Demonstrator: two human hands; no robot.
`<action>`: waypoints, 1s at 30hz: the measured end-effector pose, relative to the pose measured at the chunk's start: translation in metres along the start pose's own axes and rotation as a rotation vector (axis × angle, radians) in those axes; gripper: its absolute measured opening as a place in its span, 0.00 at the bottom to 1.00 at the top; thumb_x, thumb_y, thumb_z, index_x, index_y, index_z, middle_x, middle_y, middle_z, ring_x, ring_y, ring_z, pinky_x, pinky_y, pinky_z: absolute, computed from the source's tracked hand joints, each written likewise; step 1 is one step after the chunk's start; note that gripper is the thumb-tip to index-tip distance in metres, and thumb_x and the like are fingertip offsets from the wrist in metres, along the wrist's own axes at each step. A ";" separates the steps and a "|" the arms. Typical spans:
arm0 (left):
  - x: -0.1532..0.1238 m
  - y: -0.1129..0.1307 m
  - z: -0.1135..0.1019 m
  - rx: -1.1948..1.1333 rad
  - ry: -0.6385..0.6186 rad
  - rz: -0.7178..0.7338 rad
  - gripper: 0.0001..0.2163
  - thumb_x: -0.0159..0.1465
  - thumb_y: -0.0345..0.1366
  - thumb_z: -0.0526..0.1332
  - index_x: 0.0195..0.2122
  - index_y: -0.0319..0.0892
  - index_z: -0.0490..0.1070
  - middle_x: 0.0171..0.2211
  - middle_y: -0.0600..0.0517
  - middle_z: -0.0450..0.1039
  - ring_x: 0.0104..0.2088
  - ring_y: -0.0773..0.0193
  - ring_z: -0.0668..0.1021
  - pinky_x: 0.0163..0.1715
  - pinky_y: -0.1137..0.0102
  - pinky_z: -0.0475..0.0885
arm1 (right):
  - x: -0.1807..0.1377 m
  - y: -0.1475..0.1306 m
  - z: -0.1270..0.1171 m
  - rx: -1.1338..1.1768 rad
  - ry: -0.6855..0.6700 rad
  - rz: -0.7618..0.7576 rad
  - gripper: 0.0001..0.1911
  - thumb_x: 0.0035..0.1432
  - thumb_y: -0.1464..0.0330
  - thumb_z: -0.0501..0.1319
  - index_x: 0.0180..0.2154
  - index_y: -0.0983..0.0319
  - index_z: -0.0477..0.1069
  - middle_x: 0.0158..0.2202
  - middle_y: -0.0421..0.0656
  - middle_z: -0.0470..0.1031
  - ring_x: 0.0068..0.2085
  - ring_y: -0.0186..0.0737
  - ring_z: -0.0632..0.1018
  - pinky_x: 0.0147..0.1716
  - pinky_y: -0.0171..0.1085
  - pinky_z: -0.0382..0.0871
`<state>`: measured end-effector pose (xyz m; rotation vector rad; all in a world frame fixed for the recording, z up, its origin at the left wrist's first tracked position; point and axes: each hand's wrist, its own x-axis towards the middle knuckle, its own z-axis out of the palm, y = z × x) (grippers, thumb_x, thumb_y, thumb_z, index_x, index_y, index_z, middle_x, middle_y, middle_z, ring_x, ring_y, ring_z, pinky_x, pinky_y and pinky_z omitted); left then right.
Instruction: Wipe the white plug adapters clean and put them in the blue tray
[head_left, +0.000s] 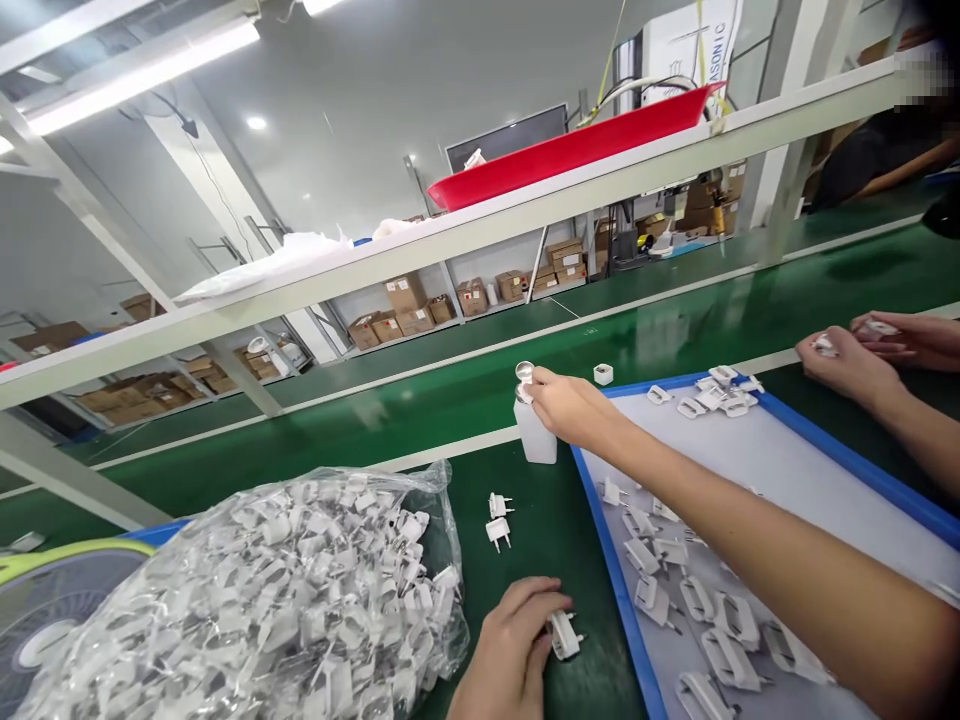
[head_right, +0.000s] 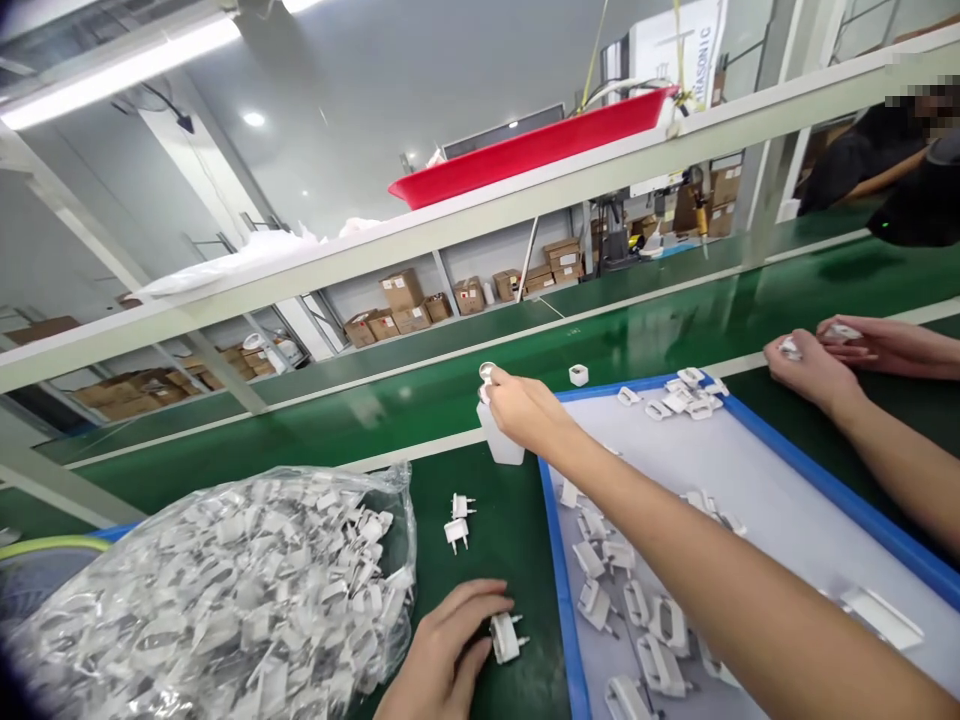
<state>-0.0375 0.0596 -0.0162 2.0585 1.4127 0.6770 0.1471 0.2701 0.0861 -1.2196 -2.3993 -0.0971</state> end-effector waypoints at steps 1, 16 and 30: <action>-0.002 0.002 -0.002 -0.054 0.019 -0.064 0.20 0.69 0.29 0.53 0.59 0.49 0.72 0.60 0.45 0.72 0.57 0.56 0.76 0.55 0.65 0.72 | 0.001 0.000 -0.002 -0.010 -0.018 -0.006 0.14 0.68 0.63 0.63 0.51 0.63 0.72 0.52 0.46 0.75 0.45 0.40 0.79 0.43 0.44 0.78; -0.009 -0.018 0.015 -0.063 0.068 -0.128 0.12 0.64 0.32 0.64 0.49 0.45 0.77 0.44 0.46 0.78 0.37 0.58 0.77 0.35 0.69 0.73 | -0.105 -0.058 -0.005 0.325 0.037 0.290 0.20 0.71 0.72 0.48 0.28 0.60 0.71 0.32 0.41 0.70 0.31 0.33 0.76 0.33 0.32 0.71; -0.003 -0.027 0.006 0.010 -0.009 -0.037 0.14 0.62 0.27 0.66 0.49 0.42 0.79 0.31 0.52 0.74 0.30 0.61 0.77 0.33 0.72 0.72 | -0.232 -0.150 0.105 0.308 -0.002 0.247 0.36 0.57 0.88 0.49 0.58 0.56 0.76 0.46 0.46 0.84 0.38 0.43 0.86 0.35 0.33 0.82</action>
